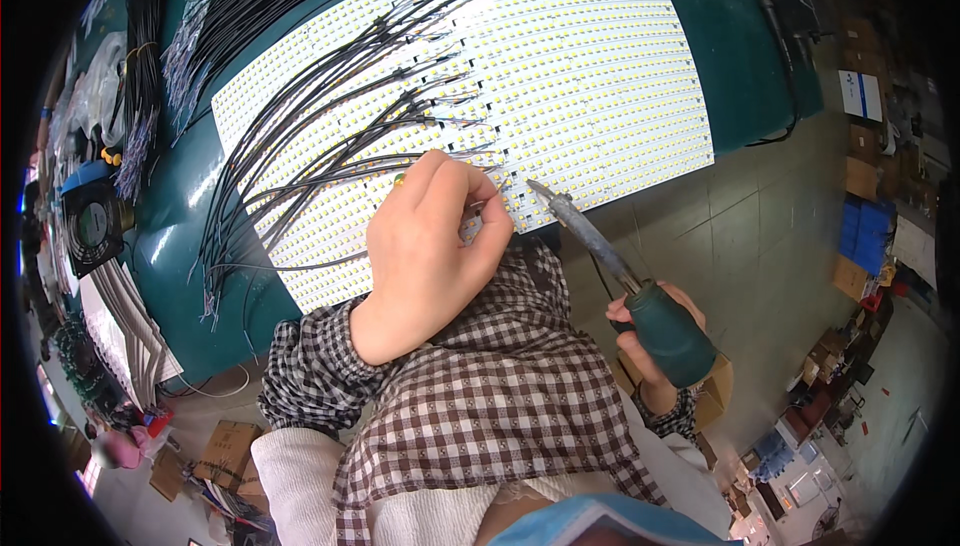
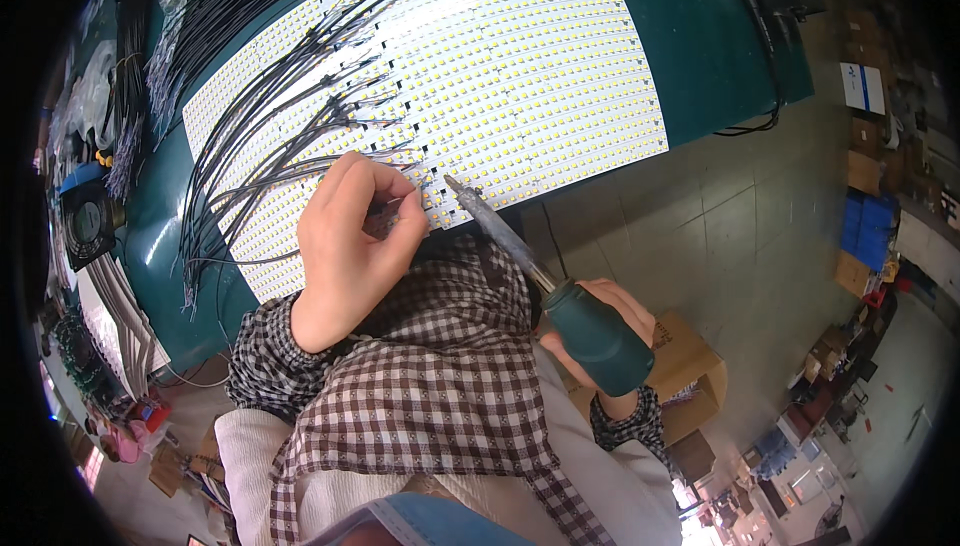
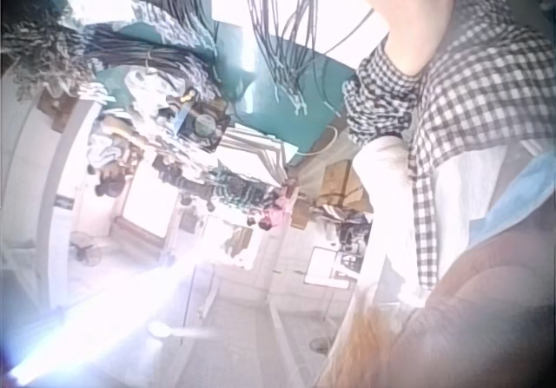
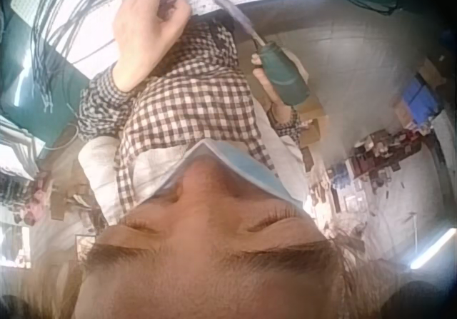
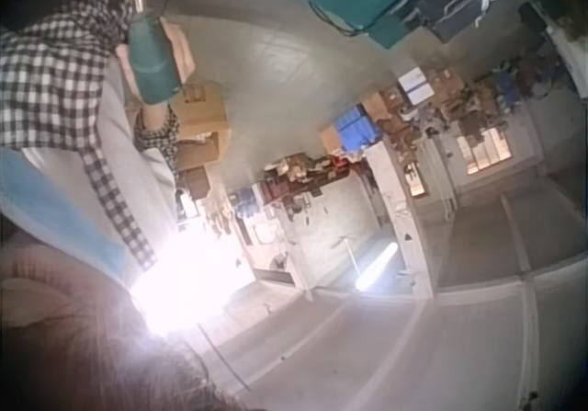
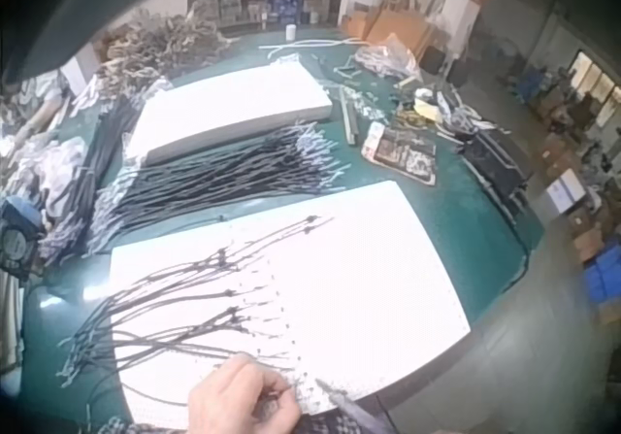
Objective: The person solders multiple black wires onto electrical contact points on a large LED panel using a soldering iron and solder wire.
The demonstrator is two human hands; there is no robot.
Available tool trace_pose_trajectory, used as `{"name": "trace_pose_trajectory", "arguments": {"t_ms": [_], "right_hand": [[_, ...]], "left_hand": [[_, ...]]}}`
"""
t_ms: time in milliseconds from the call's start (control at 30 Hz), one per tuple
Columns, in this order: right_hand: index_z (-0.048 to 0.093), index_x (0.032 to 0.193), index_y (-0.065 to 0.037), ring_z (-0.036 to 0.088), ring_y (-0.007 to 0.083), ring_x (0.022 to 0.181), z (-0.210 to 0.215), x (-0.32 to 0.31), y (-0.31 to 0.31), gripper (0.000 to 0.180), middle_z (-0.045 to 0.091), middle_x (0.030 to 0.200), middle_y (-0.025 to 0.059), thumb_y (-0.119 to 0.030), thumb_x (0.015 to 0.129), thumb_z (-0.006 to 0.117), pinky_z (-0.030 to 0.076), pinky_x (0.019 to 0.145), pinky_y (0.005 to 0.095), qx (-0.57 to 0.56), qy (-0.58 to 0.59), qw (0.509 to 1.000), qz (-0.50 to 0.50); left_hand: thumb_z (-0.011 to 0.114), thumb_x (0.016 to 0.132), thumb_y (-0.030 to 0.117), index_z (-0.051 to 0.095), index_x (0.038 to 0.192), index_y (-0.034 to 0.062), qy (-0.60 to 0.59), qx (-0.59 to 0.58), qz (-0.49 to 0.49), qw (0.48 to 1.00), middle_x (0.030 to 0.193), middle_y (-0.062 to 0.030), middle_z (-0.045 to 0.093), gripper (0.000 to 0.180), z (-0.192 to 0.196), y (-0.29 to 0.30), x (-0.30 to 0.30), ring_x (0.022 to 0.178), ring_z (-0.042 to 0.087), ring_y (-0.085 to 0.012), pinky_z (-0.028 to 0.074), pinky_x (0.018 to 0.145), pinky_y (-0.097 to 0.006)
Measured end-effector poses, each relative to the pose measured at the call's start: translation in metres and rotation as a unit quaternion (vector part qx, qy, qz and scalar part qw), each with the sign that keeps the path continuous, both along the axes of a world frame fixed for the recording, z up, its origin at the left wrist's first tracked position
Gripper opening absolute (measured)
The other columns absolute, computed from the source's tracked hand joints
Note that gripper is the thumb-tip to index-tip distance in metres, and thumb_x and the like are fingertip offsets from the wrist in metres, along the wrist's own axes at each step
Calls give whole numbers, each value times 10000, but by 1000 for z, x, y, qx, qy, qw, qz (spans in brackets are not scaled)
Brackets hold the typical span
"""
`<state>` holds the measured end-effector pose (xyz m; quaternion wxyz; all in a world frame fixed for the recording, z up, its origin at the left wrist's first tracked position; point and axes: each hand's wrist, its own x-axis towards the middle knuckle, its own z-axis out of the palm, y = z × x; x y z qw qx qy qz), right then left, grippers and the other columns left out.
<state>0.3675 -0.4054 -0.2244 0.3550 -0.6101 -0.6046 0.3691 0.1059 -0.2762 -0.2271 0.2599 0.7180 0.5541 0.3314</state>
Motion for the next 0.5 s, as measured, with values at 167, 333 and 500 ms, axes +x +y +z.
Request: {"name": "trace_pose_trajectory", "arguments": {"t_ms": [167,333,500], "right_hand": [[713,1011,74,723,339,832,1,-2,4,496,727,966,175,-320,774,899,613,774,404,21,-32,998,45],[709,1022,78,725,331,825,-4,-1,2,519,729,960,174,-317,755,914,612,761,396,35,-53,997,50],[703,1021,83,723,325,816,-1,-4,10,528,726,942,171,-305,741,927,606,737,380,52,-55,995,62]], "left_hand": [[750,797,-8,608,836,20,-6,-36,-3,999,780,-82,597,150,4,1,-1,679,632,-202,491,596,-307],[750,799,-4,613,840,18,-9,-29,-6,1000,787,-81,601,145,4,1,-1,678,631,-200,493,602,-305],[751,796,-4,615,839,20,-9,-27,-5,1000,788,-80,602,145,2,1,-1,676,628,-199,492,601,-306]]}}
